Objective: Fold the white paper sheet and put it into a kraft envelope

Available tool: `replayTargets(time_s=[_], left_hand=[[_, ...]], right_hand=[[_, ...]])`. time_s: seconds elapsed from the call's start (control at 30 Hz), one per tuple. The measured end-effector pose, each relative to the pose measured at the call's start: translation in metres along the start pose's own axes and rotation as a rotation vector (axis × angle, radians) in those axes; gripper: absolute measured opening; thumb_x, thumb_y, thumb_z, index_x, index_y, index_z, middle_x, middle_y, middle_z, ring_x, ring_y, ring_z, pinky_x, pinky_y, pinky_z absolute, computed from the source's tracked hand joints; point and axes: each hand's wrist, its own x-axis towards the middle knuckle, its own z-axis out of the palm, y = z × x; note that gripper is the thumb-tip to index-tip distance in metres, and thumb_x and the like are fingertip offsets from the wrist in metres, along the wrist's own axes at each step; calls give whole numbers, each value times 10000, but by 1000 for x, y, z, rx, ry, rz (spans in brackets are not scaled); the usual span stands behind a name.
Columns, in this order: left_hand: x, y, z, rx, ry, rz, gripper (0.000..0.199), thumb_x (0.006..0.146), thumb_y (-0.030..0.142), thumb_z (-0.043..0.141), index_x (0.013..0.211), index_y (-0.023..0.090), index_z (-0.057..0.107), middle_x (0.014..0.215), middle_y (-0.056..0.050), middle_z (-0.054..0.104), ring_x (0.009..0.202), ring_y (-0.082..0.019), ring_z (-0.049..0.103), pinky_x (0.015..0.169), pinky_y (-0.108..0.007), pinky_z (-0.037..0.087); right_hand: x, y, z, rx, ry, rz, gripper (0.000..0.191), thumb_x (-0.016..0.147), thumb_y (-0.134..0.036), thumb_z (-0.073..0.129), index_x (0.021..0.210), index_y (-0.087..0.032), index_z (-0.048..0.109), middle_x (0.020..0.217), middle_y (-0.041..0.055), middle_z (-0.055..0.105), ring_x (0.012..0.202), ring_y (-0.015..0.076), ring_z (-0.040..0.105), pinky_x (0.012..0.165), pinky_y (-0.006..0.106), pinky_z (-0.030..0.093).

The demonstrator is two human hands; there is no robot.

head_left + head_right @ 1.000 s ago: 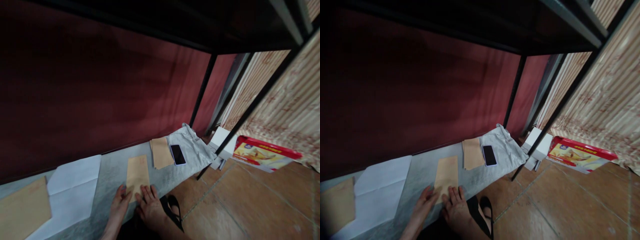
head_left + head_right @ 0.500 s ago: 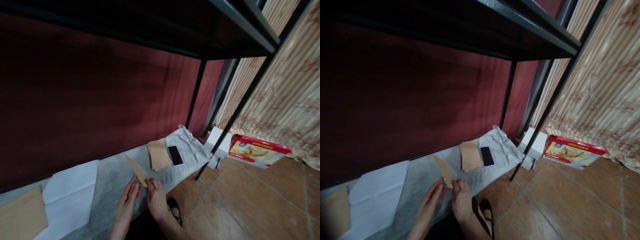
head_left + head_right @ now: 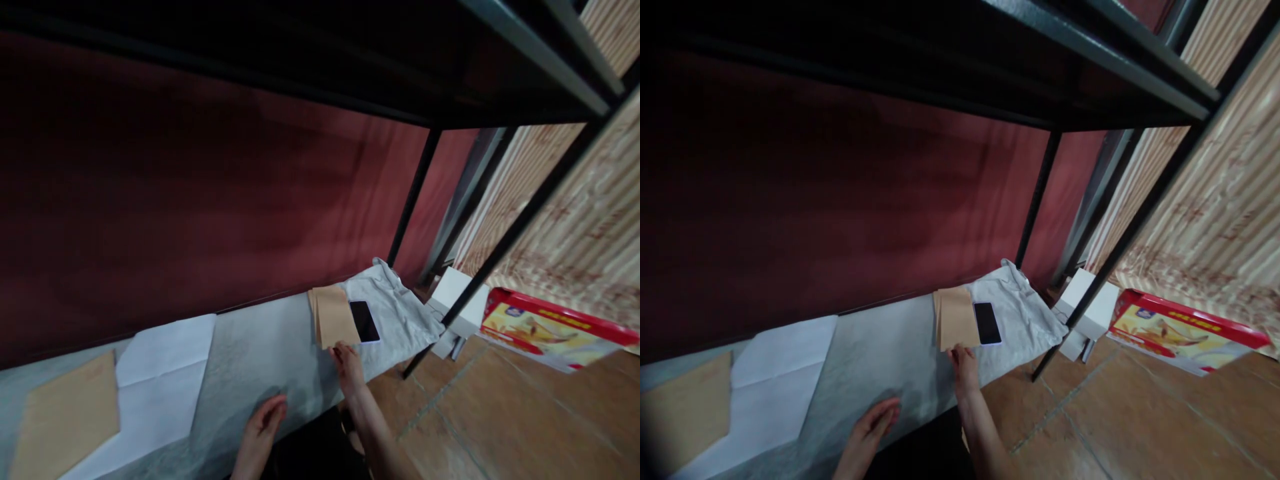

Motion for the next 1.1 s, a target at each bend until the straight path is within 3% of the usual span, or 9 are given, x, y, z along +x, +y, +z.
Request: replayTargets(time_s=[0.17, 0.5, 0.7, 0.83, 0.93, 1.03, 1.1], left_hand=[[-2, -17, -4, -28, -54, 22, 603, 587, 761, 685, 864, 231, 769, 883, -93, 779, 846, -282, 739, 803, -406, 607], [-9, -18, -5, 97, -80, 139, 497, 733, 649, 638, 948, 222, 771, 982, -103, 779, 932, -265, 726, 914, -408, 569], [-15, -19, -10, 147, -75, 208, 423, 844, 563, 553, 990, 222, 757, 925, -84, 784, 853, -236, 741, 800, -355, 609], [-9, -9, -37, 382, 126, 444, 349, 920, 448, 479, 1018, 241, 742, 1031, -79, 762, 965, -221, 720, 881, -353, 582], [0, -1, -67, 711, 388, 547, 391, 933, 377, 437, 1159, 198, 701, 1240, -140, 683, 1170, -276, 631, 1011, -457, 503], [4, 2, -94, 1057, 601, 360, 504, 937, 350, 423, 1358, 110, 562, 1473, -227, 487, 1387, -372, 416, 1088, -612, 353], [3, 5, -107, 1216, 628, 164, 545, 947, 356, 428, 1416, 86, 492, 1522, -247, 414, 1431, -394, 336, 1100, -643, 291]], right_hand=[[6, 3, -7, -74, -109, 118, 319, 634, -464, 781, 680, -183, 637, 734, 77, 720, 671, 203, 690, 613, 284, 562], [19, 0, -12, -211, -143, 157, 392, 688, -546, 726, 707, -160, 664, 723, 104, 726, 609, 187, 678, 552, 266, 535], [19, 4, -13, -352, -153, 127, 481, 716, -652, 649, 725, -172, 671, 749, 123, 732, 608, 216, 678, 564, 317, 544], [2, 17, -18, -485, -168, 32, 467, 692, -657, 684, 784, -199, 692, 762, 83, 726, 643, 225, 657, 605, 328, 532], [-13, 26, -26, -733, -253, -248, 465, 777, -647, 624, 888, -206, 721, 909, 85, 738, 833, 257, 672, 786, 358, 527], [-20, 31, -33, -882, -293, -408, 490, 875, -631, 510, 971, -198, 717, 1003, 104, 734, 959, 284, 665, 887, 394, 496], [-19, 33, -35, -921, -283, -423, 507, 889, -630, 487, 1003, -189, 711, 1034, 118, 731, 986, 303, 663, 908, 419, 486]])
